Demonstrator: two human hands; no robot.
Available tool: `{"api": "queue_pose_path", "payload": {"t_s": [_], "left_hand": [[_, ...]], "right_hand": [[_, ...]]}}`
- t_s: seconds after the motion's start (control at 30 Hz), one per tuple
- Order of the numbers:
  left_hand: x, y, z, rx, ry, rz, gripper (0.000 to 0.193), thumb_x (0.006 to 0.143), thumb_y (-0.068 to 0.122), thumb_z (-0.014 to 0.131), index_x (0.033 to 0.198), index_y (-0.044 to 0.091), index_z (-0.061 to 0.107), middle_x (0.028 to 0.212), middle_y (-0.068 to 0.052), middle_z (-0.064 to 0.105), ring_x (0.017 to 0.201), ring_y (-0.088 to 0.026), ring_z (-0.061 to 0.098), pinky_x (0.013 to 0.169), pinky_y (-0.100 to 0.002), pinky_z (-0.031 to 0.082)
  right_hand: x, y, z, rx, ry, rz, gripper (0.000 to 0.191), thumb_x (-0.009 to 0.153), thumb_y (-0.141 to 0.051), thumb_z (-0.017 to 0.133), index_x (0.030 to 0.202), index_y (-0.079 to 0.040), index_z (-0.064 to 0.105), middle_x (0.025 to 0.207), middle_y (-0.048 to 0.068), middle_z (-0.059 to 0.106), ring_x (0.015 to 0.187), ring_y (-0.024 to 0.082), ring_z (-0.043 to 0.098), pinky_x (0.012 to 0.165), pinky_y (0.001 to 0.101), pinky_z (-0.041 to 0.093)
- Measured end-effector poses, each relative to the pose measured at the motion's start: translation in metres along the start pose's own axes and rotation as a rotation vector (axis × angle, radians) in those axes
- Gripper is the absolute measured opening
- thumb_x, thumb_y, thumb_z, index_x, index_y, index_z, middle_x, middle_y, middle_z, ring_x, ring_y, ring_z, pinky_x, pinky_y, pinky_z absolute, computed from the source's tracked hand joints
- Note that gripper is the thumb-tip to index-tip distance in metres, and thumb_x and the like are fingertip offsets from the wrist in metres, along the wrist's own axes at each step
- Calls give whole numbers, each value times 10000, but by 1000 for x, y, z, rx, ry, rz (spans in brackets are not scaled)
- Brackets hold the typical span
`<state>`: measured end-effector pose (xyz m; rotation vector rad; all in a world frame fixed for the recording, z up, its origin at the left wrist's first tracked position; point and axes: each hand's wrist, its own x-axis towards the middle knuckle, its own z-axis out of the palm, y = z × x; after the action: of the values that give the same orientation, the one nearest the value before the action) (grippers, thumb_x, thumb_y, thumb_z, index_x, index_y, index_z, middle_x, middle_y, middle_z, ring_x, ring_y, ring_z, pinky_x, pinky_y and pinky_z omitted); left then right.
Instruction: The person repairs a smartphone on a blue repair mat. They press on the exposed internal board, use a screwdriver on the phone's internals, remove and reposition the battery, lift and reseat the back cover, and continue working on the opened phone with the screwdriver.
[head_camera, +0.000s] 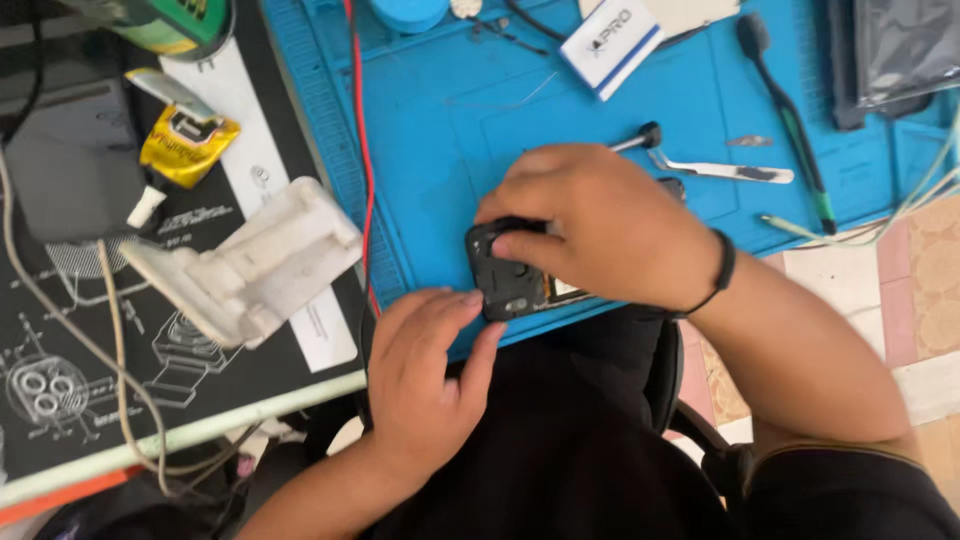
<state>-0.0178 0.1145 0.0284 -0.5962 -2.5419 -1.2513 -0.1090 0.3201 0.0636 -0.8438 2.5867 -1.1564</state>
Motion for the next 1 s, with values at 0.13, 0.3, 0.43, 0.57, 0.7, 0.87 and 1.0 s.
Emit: {"api": "queue_pose_path", "payload": {"t_s": [0.13, 0.3, 0.43, 0.57, 0.7, 0.87, 1.0], "left_hand": [[0, -4, 4, -1, 38, 56, 393, 820, 43, 855, 1141, 39, 627, 1078, -101, 725, 1031, -328, 689, 932, -408, 537], [-17, -10, 5, 24, 8, 40, 392, 836, 48, 860, 1150, 39, 626, 1085, -98, 729, 1051, -321, 683, 934, -409, 531], [-22, -14, 6, 41, -15, 20, 393, 834, 57, 858, 1149, 38, 624, 1081, -95, 732, 1057, -318, 678, 938, -416, 521], [-15, -7, 5, 63, -17, -4, 377, 837, 63, 854, 1143, 37, 635, 1068, -97, 721, 1056, -321, 676, 939, -414, 517], [-8, -2, 3, 65, -13, 20, 371, 853, 56, 832, 1153, 15, 616, 1136, -124, 715, 1087, -334, 667, 969, -426, 515], [-16, -7, 7, 53, -42, 2, 373, 858, 55, 816, 1167, -6, 615, 1164, -134, 722, 1078, -325, 670, 953, -416, 519], [-31, -20, 6, 115, -91, -27, 395, 823, 64, 838, 1156, -24, 645, 1138, -156, 718, 1051, -335, 662, 946, -434, 508]], "right_hand": [[-1, -5, 3, -22, 45, -32, 232, 845, -153, 780, 1065, -80, 762, 950, 85, 707, 915, 325, 672, 767, 415, 535], [-11, -3, 15, -49, 82, -5, 247, 844, -152, 785, 1083, -90, 772, 949, 82, 693, 874, 327, 652, 755, 426, 521], [-19, 5, 26, -88, 131, -17, 237, 843, -142, 786, 1075, -97, 777, 945, 86, 688, 873, 335, 642, 776, 440, 510], [-17, 0, 28, -97, 160, -11, 213, 863, -139, 779, 1070, -91, 769, 951, 86, 686, 897, 340, 640, 800, 444, 506], [-14, -13, 26, -111, 204, -24, 210, 871, -141, 769, 1074, -91, 758, 984, 85, 685, 924, 340, 637, 828, 446, 496], [-29, 2, 45, -159, 273, -46, 213, 864, -147, 762, 1068, -93, 739, 986, 85, 655, 943, 328, 626, 856, 440, 491], [-43, 23, 72, -187, 285, -62, 186, 872, -181, 716, 1041, -102, 729, 967, 59, 635, 945, 302, 629, 853, 438, 488]]}}
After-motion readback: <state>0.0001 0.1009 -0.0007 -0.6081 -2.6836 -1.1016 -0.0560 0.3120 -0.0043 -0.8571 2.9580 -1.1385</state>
